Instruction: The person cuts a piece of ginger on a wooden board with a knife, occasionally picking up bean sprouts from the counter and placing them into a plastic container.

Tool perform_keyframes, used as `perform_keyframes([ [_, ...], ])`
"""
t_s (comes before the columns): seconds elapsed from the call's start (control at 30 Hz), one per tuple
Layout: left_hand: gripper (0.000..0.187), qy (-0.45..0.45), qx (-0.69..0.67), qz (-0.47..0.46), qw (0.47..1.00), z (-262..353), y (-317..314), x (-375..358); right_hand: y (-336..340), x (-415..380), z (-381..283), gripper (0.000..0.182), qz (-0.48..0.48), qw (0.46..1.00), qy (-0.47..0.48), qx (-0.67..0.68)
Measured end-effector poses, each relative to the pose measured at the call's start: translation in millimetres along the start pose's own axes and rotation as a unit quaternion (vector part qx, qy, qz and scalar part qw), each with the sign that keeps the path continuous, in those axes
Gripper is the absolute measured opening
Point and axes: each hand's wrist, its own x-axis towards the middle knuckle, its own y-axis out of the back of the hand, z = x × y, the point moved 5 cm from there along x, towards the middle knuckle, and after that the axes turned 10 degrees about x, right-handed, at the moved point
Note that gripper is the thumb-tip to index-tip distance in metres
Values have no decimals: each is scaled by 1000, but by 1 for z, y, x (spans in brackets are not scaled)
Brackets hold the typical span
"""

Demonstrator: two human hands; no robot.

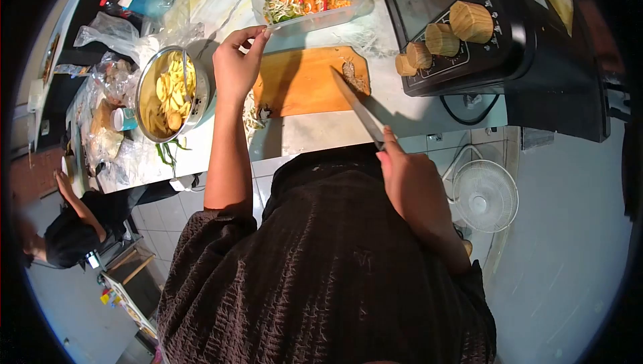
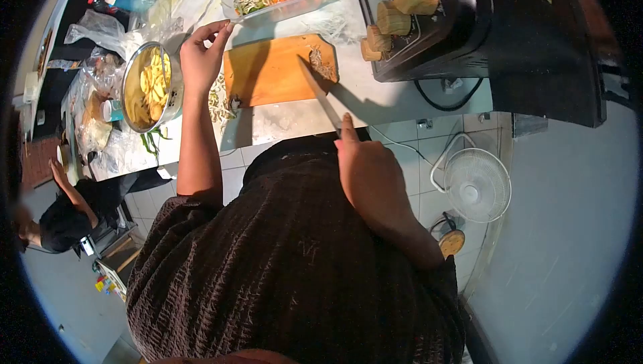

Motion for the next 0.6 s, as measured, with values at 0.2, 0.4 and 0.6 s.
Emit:
perform_keyframes([
  [0.2,29,-8,17,10,1000,4,-24,36,15,-11,18,43,23,999,-24,15],
  [0.4,35,-104,148,58,982,-2,-19,47,1,4,-8,38,-31,988,50,144],
  [0.6,30,13,80,19,997,-8,24,-1,-6,14,-12,40,10,986,54,155],
])
